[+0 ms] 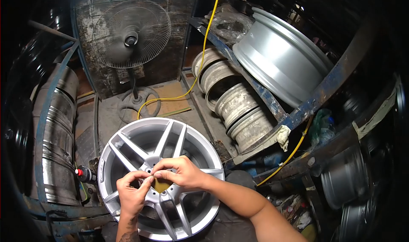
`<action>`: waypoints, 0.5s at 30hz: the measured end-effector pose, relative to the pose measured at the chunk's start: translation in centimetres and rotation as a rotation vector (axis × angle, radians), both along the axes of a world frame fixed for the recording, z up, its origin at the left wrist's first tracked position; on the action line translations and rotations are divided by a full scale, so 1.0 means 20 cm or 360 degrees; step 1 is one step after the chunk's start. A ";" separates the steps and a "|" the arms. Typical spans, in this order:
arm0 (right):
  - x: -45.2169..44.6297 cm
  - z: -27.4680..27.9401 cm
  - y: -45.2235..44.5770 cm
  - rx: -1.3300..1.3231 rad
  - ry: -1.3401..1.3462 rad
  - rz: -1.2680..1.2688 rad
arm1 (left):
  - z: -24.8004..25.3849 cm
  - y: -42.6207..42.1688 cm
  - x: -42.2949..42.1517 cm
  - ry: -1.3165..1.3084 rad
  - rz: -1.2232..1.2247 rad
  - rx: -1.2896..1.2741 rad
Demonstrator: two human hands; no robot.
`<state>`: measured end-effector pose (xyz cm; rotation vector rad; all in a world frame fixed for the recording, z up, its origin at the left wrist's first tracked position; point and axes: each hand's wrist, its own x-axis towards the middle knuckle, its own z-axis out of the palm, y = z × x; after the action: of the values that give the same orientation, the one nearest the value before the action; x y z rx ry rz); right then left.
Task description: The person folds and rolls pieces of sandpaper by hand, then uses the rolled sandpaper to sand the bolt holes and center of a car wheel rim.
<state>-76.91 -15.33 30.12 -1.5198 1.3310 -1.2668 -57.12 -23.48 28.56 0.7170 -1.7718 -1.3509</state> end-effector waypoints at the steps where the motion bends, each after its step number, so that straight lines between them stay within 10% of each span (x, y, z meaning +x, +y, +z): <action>1: 0.01 -0.01 0.00 0.0038 -0.0010 -0.0030 | -0.01 0.00 0.00 0.0032 -0.0019 0.0002; 15: 0.04 -0.11 0.01 -0.0436 0.0366 -0.0237 | -0.11 0.00 0.01 0.0034 0.0109 0.0035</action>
<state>-76.05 -15.23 27.94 -1.8293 1.4861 -1.4494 -56.94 -23.43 26.44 0.7659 -1.7027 -1.3293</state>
